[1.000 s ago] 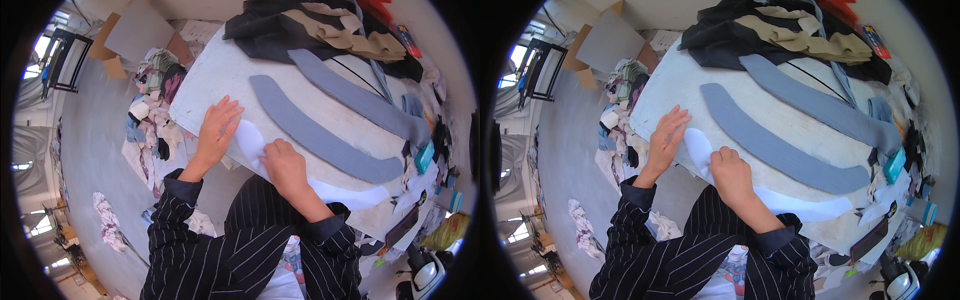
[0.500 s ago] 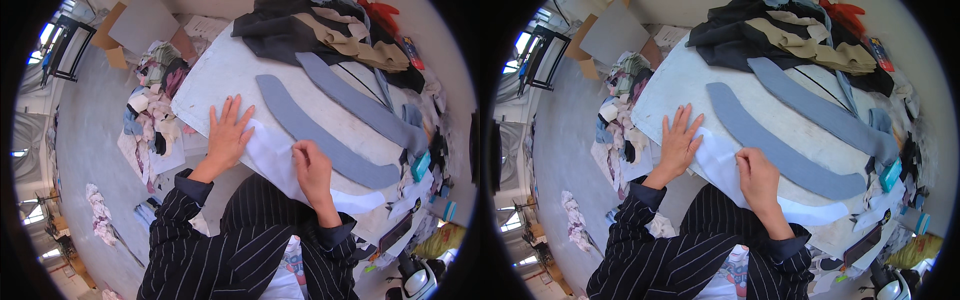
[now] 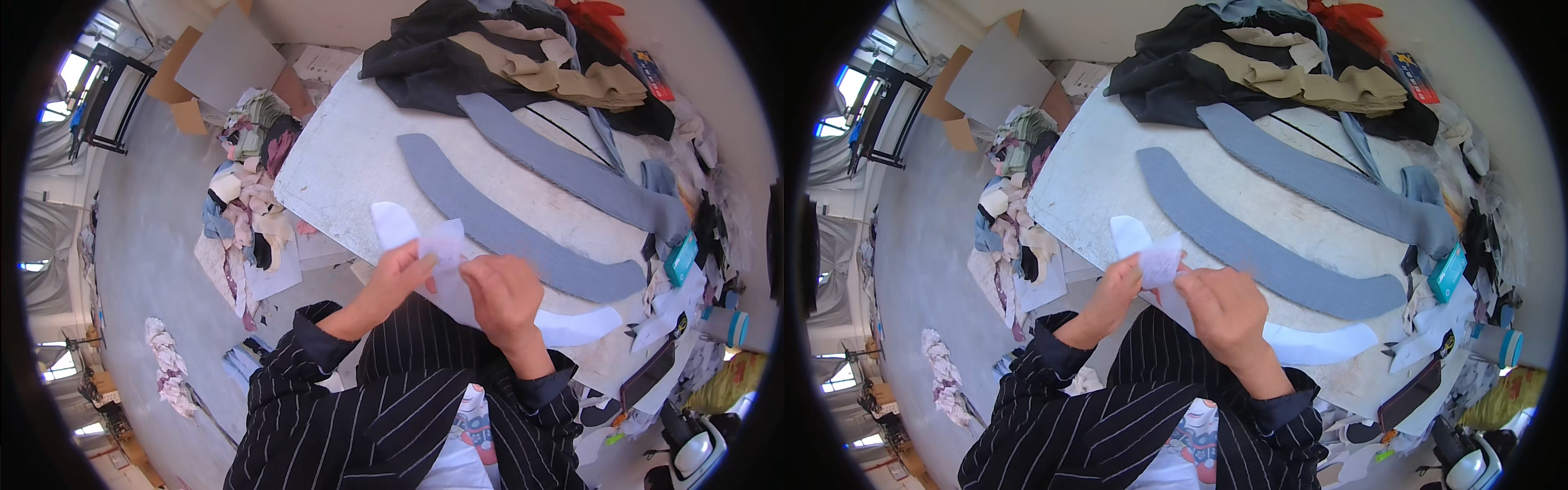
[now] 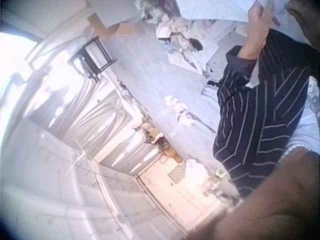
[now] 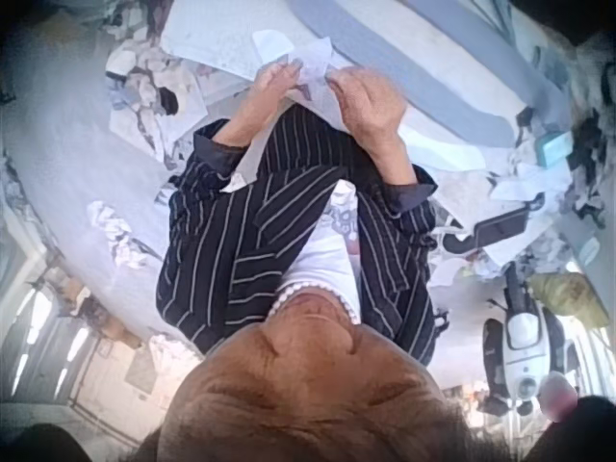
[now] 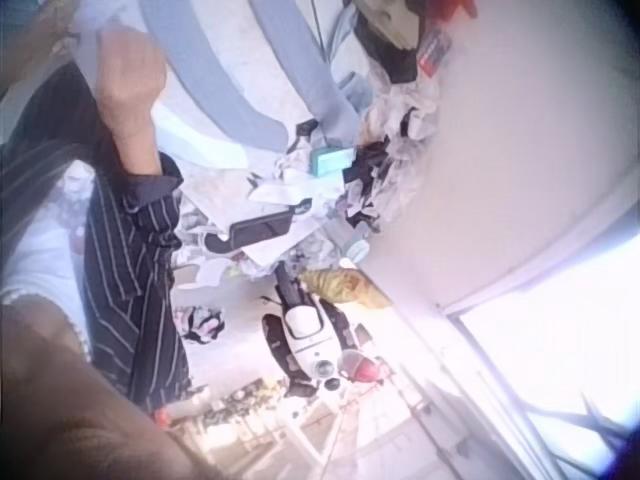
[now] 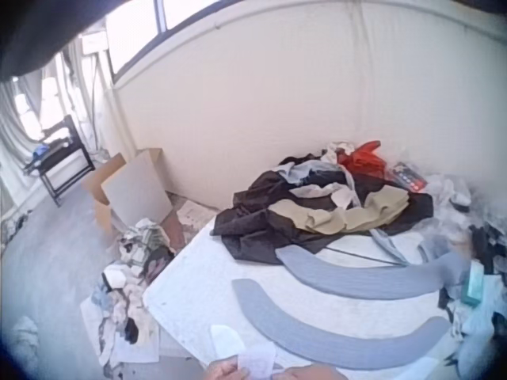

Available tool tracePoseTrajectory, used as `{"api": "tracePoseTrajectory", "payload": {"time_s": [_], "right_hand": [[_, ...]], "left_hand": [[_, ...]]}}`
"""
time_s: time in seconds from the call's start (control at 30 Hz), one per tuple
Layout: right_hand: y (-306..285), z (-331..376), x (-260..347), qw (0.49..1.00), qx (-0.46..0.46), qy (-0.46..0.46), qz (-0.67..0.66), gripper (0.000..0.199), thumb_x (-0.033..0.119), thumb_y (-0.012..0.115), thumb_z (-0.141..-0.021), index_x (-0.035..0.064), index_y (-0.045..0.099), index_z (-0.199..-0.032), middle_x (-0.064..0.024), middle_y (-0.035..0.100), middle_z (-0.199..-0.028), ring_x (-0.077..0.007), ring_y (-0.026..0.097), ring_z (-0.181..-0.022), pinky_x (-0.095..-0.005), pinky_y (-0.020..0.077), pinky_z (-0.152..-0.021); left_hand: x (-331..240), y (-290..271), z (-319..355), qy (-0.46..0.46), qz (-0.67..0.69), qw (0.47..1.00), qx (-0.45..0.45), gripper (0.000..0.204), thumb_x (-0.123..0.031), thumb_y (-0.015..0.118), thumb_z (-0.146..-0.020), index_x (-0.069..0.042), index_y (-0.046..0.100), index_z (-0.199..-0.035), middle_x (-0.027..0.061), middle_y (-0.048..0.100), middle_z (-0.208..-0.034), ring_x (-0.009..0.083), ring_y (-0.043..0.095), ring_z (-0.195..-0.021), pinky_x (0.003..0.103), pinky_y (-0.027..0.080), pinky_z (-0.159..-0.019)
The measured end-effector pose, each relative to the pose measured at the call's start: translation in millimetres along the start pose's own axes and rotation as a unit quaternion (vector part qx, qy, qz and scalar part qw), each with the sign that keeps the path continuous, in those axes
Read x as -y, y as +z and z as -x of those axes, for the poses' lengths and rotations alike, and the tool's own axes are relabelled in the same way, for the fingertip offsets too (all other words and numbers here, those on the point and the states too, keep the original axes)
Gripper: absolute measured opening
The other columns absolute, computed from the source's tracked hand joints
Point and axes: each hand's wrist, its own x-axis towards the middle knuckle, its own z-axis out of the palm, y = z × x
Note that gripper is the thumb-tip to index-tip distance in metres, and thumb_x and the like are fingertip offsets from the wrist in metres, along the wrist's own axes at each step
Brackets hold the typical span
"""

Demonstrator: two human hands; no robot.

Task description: The person folds a long strip of light blue fabric on a white table, repeatedly aligning and smoothing it by hand. The person handles the fabric strip one at a time, folding it into a compact shape.

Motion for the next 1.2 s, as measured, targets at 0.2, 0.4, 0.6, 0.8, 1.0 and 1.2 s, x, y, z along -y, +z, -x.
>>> {"api": "tracePoseTrajectory", "payload": {"time_s": [0.2, 0.4, 0.6, 0.8, 1.0, 1.2], "right_hand": [[-12.0, -13.9, -7.2, 0.941, 0.022, 0.17, -0.292, 0.058, 0.01, 0.077, -0.075, 0.0047, 0.053, -0.128, -0.0102, 0.065, -0.105, -0.0219, 0.064, -0.09, -0.0313, 0.0502, -0.079], [-85.3, 22.7, -25.8, 0.817, 0.206, 0.4, -0.362, 0.068, 0.007, 0.075, -0.078, 0.0044, 0.047, -0.14, -0.0021, 0.065, -0.078, -0.0082, 0.059, -0.076, -0.0236, 0.0465, -0.072], [-145.9, 62.4, -35.8, 0.815, 0.182, 0.474, -0.278, 0.059, 0.0, 0.071, -0.079, 0.0031, 0.052, -0.134, 0.0003, 0.061, -0.074, -0.0049, 0.056, -0.068, -0.0198, 0.0437, -0.062], [-138.0, 50.9, -57.3, 0.848, 0.166, 0.468, -0.187, 0.052, -0.001, 0.072, -0.076, 0.0024, 0.058, -0.127, 0.0003, 0.058, -0.069, -0.0057, 0.05, -0.064, -0.0205, 0.0445, -0.063], [-120.7, 32.9, -77.8, 0.88, 0.178, 0.427, -0.107, 0.052, 0.0, 0.072, -0.074, 0.0046, 0.059, -0.124, -0.0039, 0.054, -0.063, -0.0107, 0.05, -0.059, -0.0247, 0.0434, -0.06], [-120.1, 28.0, -88.2, 0.883, 0.177, 0.428, -0.075, 0.052, 0.004, 0.073, -0.073, 0.0054, 0.059, -0.123, -0.0062, 0.055, -0.062, -0.0138, 0.048, -0.056, -0.0277, 0.0402, -0.056]], "left_hand": [[-31.9, 20.7, -6.1, 0.173, 0.006, 0.984, -0.035, 0.021, -0.016, 0.059, -0.097, 0.001, 0.066, -0.109, 0.0083, 0.07, -0.097, 0.012, 0.065, -0.081, 0.026, 0.05, -0.069], [-31.2, 1.5, -29.3, 0.14, 0.04, 0.982, -0.118, 0.023, -0.015, 0.056, -0.099, 0.002, 0.063, -0.112, 0.0119, 0.07, -0.095, 0.0166, 0.068, -0.074, 0.026, 0.051, -0.06], [-17.6, -20.0, -54.7, 0.076, 0.018, 0.986, -0.149, 0.02, -0.016, 0.061, -0.096, 0.001, 0.064, -0.107, 0.0098, 0.071, -0.088, 0.0146, 0.066, -0.067, 0.024, 0.048, -0.055], [-27.3, -41.3, -98.7, 0.112, -0.095, 0.972, -0.182, 0.017, -0.016, 0.069, -0.091, 0.0, 0.065, -0.095, 0.0009, 0.064, -0.072, 0.0054, 0.056, -0.054, 0.019, 0.039, -0.047], [-23.6, -60.9, -127.2, 0.135, -0.244, 0.924, -0.261, 0.017, -0.019, 0.072, -0.086, -0.002, 0.067, -0.088, 0.0011, 0.065, -0.066, 0.0068, 0.057, -0.054, 0.021, 0.042, -0.053], [-17.6, -62.5, -134.3, 0.159, -0.348, 0.871, -0.31, 0.018, -0.023, 0.073, -0.083, -0.006, 0.069, -0.083, 0.0017, 0.064, -0.06, 0.0108, 0.059, -0.055, 0.027, 0.046, -0.057]]}}
